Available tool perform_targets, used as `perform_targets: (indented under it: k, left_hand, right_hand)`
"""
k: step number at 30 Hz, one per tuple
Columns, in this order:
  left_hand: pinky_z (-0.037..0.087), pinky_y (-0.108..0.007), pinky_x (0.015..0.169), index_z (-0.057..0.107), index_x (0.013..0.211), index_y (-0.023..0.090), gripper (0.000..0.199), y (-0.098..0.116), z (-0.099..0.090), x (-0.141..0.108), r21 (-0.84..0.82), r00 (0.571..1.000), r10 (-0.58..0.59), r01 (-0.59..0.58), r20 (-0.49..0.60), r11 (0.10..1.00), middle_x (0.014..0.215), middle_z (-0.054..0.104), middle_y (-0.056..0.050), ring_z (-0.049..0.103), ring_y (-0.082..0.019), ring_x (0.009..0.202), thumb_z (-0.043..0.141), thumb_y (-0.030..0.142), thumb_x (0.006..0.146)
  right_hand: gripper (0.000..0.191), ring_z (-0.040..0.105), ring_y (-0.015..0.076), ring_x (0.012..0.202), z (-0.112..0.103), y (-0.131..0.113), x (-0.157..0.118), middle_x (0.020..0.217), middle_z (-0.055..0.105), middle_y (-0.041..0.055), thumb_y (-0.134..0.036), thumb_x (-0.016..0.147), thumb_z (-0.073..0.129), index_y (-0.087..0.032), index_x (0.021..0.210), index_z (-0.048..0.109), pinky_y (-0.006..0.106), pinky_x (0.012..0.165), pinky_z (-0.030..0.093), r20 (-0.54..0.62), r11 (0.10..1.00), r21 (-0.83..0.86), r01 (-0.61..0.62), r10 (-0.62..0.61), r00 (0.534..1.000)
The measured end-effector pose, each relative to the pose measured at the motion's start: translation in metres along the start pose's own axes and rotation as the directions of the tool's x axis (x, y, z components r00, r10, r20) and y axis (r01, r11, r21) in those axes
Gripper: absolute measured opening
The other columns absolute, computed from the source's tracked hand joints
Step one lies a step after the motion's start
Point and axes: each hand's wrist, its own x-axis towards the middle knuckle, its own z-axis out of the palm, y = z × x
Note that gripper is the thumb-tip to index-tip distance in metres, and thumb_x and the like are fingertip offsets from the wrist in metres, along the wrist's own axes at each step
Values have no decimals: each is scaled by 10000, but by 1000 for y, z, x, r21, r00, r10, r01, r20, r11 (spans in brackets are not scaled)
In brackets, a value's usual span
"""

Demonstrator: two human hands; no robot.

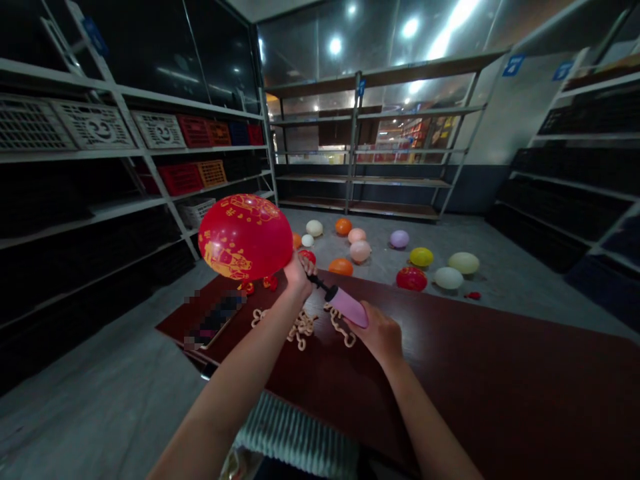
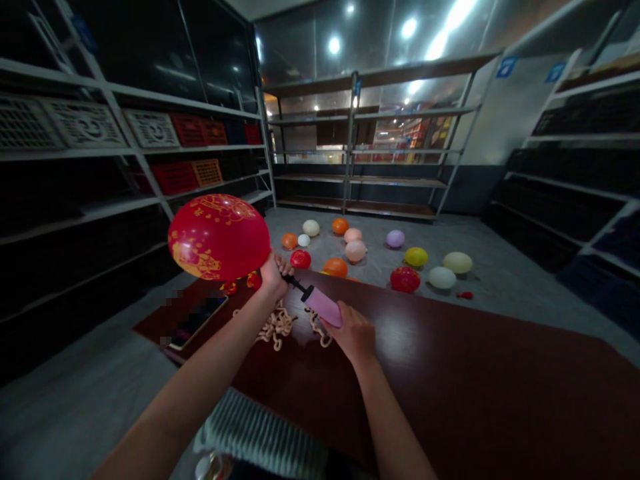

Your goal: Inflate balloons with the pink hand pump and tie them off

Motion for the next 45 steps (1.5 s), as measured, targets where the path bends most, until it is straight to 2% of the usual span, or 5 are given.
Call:
perform_targets:
  k: [12, 19, 28, 35, 45]
  left_hand:
    - [202, -215, 380, 243, 559, 190, 460, 75, -54, 19, -45, 992, 73, -78, -99, 996, 402, 221, 78, 215, -63, 313, 464, 288, 950]
    - [188, -223, 370, 236, 537, 189, 546, 93, -22, 17, -27, 989, 140, -139, 38, 990, 399, 206, 69, 199, -69, 316, 477, 424, 968]
    - [182, -219, 345, 250, 518, 189, 596, 25, 40, 12, -41, 980, 132, -127, 149, 991, 412, 183, 70, 194, -60, 306, 431, 544, 961]
    - [168, -226, 342, 290, 521, 191, 568, -56, 37, -9, -34, 980, 94, -90, 175, 995, 399, 212, 67, 222, -65, 296, 451, 502, 968]
    - [184, -239, 348, 307, 526, 196, 515, -60, 13, -10, -100, 990, 85, -74, 115, 992, 386, 235, 60, 227, -78, 289, 345, 275, 1034]
  right_hand:
    - [418, 684, 202, 691, -4, 28, 0, 872, 735, 85, -513, 863, 594, -165, 1086, 662, 284, 611, 446, 47, 953, -112, 281, -278, 960]
    - [465, 701, 190, 730, 8, 12, -1, 915, 746, 84, -525, 849, 612, -141, 1111, 642, 270, 667, 482, -22, 980, 52, 192, -191, 981]
    - [507, 695, 211, 751, 1, 21, 3, 922, 752, 73, -579, 799, 637, -163, 1086, 675, 287, 671, 461, -59, 990, 47, -135, 138, 989]
    - [532, 679, 219, 787, 3, 20, 5, 951, 742, 83, -590, 779, 638, -175, 1110, 659, 285, 678, 434, 15, 967, 67, -246, 245, 969]
    - [432, 631, 232, 912, 3, 16, 10, 1060, 692, 75, -376, 798, 643, -213, 1194, 585, 304, 735, 408, 122, 987, 1, -162, 161, 979]
